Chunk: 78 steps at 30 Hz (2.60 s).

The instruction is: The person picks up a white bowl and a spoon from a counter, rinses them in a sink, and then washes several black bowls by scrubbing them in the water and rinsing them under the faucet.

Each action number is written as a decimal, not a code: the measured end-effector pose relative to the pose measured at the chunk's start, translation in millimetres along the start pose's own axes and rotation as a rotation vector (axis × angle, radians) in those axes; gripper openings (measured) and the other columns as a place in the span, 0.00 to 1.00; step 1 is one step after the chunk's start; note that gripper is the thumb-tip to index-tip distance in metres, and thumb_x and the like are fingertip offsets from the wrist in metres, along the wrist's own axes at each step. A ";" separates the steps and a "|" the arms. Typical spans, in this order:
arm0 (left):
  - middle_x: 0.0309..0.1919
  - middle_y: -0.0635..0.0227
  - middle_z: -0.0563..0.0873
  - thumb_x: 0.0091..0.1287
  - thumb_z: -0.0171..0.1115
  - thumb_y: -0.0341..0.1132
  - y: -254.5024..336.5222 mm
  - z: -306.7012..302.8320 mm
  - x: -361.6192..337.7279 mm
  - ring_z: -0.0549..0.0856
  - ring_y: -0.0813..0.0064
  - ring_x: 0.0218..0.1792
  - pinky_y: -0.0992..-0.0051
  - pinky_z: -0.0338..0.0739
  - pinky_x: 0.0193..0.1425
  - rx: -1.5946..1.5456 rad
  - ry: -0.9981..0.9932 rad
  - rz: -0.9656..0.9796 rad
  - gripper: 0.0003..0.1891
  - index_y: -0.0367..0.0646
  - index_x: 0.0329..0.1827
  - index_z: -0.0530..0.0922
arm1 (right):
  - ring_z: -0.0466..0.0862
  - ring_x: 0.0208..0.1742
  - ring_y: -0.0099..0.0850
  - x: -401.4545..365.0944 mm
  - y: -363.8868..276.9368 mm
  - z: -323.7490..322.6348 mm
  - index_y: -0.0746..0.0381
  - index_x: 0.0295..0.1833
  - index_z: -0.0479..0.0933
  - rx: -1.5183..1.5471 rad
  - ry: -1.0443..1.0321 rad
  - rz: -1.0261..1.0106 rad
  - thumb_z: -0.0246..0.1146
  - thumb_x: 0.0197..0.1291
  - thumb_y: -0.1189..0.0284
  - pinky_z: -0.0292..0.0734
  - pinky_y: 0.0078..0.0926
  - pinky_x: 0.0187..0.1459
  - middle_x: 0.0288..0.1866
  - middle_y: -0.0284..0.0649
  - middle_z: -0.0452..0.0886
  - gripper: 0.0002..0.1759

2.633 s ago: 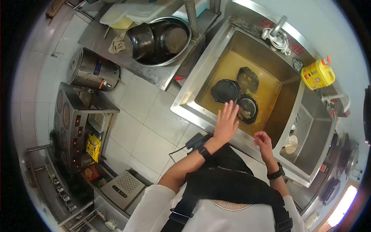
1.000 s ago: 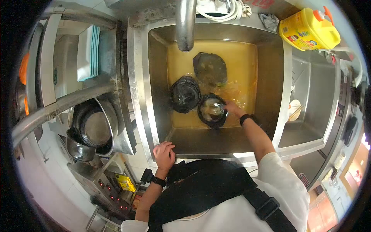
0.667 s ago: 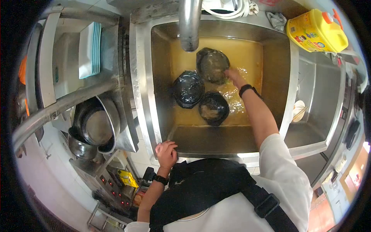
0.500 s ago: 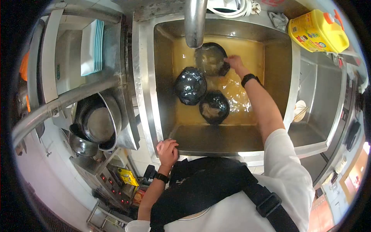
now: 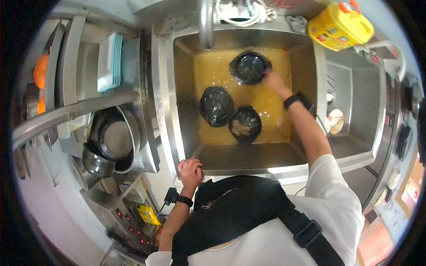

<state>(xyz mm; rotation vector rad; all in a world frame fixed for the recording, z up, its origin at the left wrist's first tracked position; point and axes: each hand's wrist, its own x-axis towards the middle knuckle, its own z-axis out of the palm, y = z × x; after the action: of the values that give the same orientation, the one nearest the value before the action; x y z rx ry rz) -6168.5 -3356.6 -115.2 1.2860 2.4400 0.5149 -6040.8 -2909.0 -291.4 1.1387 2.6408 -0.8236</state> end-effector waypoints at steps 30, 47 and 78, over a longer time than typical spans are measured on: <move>0.27 0.68 0.77 0.50 0.53 0.30 -21.4 9.0 -23.1 0.75 0.67 0.39 0.67 0.60 0.52 -0.009 0.152 0.151 0.03 0.44 0.22 0.75 | 0.76 0.42 0.39 -339.9 -151.2 29.5 0.52 0.37 0.78 0.088 0.057 0.012 0.52 0.55 0.63 0.63 0.43 0.44 0.36 0.38 0.78 0.10; 0.28 0.70 0.75 0.53 0.51 0.33 -27.2 3.2 -31.4 0.74 0.70 0.40 0.67 0.59 0.56 0.062 0.213 0.173 0.03 0.48 0.26 0.74 | 0.73 0.49 0.41 -324.6 -145.5 31.9 0.55 0.46 0.75 -0.068 -0.166 -0.093 0.45 0.62 0.57 0.60 0.48 0.49 0.44 0.41 0.77 0.19; 0.39 0.66 0.81 0.61 0.44 0.24 -464.3 -276.1 -243.6 0.77 0.78 0.41 0.80 0.68 0.50 -1.286 0.493 -0.420 0.11 0.37 0.43 0.73 | 0.55 0.61 0.54 -95.9 -944.4 272.0 0.53 0.58 0.63 -0.194 0.082 -0.419 0.58 0.51 0.61 0.57 0.55 0.56 0.63 0.49 0.53 0.27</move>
<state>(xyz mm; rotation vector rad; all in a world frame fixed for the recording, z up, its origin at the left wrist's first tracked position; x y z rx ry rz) -6494.0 -3848.4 -56.8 0.0972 1.8208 1.9526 -6664.4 -3646.0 -83.9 0.5911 2.9983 -0.5673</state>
